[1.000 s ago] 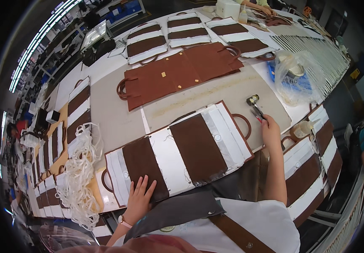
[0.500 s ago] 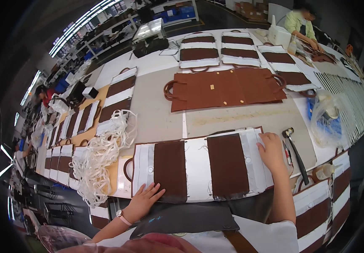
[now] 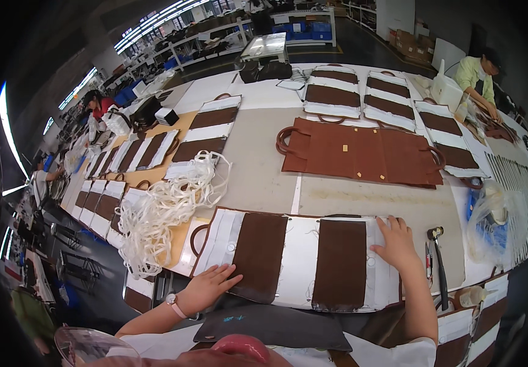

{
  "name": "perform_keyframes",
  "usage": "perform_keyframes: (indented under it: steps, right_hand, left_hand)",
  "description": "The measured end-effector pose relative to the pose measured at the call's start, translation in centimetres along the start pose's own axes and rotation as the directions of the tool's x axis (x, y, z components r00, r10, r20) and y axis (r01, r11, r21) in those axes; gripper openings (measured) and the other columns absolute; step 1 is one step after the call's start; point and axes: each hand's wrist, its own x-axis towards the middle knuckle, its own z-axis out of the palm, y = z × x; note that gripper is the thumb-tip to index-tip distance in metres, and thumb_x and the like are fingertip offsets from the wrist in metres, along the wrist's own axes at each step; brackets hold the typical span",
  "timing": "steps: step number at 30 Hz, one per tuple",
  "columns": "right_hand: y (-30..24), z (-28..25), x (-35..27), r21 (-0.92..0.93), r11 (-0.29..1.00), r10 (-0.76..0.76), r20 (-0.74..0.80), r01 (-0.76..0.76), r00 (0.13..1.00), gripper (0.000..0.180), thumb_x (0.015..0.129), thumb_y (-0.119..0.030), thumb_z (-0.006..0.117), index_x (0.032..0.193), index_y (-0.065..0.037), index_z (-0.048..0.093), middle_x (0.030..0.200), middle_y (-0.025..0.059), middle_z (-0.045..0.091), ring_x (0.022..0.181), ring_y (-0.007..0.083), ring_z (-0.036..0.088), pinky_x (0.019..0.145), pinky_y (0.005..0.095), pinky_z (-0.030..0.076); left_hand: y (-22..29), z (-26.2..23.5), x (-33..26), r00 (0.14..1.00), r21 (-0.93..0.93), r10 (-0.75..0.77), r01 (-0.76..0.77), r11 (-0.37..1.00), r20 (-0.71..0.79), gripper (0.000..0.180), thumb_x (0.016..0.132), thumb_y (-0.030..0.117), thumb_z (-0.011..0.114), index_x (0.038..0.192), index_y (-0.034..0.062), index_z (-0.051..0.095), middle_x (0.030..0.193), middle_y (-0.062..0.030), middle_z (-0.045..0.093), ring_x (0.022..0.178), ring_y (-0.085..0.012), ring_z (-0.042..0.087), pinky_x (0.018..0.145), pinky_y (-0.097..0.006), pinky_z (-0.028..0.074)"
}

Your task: The person assembles a brown leather handbag by attaching white straps to the edges. They measure and cut the straps, apply glue to the bag's edge, and press the straps into place. The person works on a single bag throughout the clip, using a utility knife and a glue bottle.

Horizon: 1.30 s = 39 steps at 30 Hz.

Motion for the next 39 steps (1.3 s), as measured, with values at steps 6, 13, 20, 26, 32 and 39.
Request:
perform_keyframes:
  steps: [6,13,20,26,32,39]
  right_hand:
    - [-1.5,-0.2,0.7,-0.01,0.999,-0.034,0.027,0.035,0.999,0.076,0.078,-0.036,0.08,0.142,-0.01,0.049,0.145,0.022,0.045,0.136,0.0454,0.036,0.11,0.0575,0.03]
    - [-2.1,0.8,4.7,0.147,0.975,-0.159,-0.078,0.169,0.984,0.058,0.08,-0.034,0.077,0.128,-0.006,0.06,0.124,0.0187,0.059,0.123,0.0395,0.049,0.103,0.0506,0.037]
    - [-2.8,1.4,6.8,0.17,0.982,-0.077,-0.048,0.084,0.996,0.039,0.079,-0.034,0.078,0.098,-0.002,0.065,0.106,0.0165,0.063,0.1,0.0353,0.059,0.086,0.044,0.048]
    - [-2.1,3.8,7.7,0.44,0.884,-0.091,-0.163,0.155,0.982,0.032,0.077,-0.028,0.079,0.088,-0.001,0.063,0.091,0.017,0.065,0.086,0.0372,0.061,0.076,0.0439,0.049]
    - [-1.6,4.1,7.6,0.466,0.87,-0.069,-0.214,0.164,0.974,0.03,0.076,-0.025,0.08,0.086,-0.002,0.064,0.087,0.0146,0.066,0.081,0.0365,0.062,0.073,0.0437,0.049]
    - [-1.4,4.2,7.8,0.468,0.853,-0.118,-0.253,0.228,0.96,0.029,0.076,-0.025,0.079,0.086,-0.002,0.065,0.086,0.014,0.066,0.082,0.0354,0.063,0.073,0.0427,0.049]
  left_hand:
    - [-0.3,-0.2,-1.4,0.999,0.006,-0.016,0.016,1.0,0.029,0.054,0.093,0.01,0.05,0.147,0.0118,0.044,0.15,-0.0193,0.043,0.137,-0.033,0.046,0.114,-0.044,0.036]
    - [1.7,-3.9,-0.2,0.996,-0.12,0.013,-0.003,0.993,0.086,0.054,0.087,0.009,0.063,0.139,0.0081,0.051,0.142,-0.0182,0.051,0.13,-0.0335,0.051,0.108,-0.045,0.041]
    - [4.0,-15.2,4.1,0.749,-0.514,0.17,-0.582,0.63,-0.641,0.035,0.087,0.003,0.067,0.122,0.0022,0.063,0.112,-0.0128,0.066,0.101,-0.0309,0.063,0.088,-0.041,0.052]
    - [6.4,-18.8,5.6,0.423,-0.422,-0.007,-0.906,-0.041,-0.906,0.006,0.095,0.01,0.066,0.094,0.0079,0.061,0.097,-0.0102,0.066,0.087,-0.0255,0.064,0.081,-0.044,0.055]
    - [8.2,-17.4,9.1,0.274,-0.241,-0.152,-0.949,-0.203,-0.95,0.015,0.097,0.021,0.062,0.088,0.0095,0.058,0.097,-0.0087,0.064,0.087,-0.0247,0.056,0.075,-0.04,0.048]
    - [7.3,-18.5,8.6,0.476,-0.45,-0.063,-0.86,-0.241,-0.877,0.008,0.096,0.013,0.066,0.093,0.0092,0.06,0.098,-0.0089,0.066,0.091,-0.0249,0.063,0.081,-0.047,0.054]
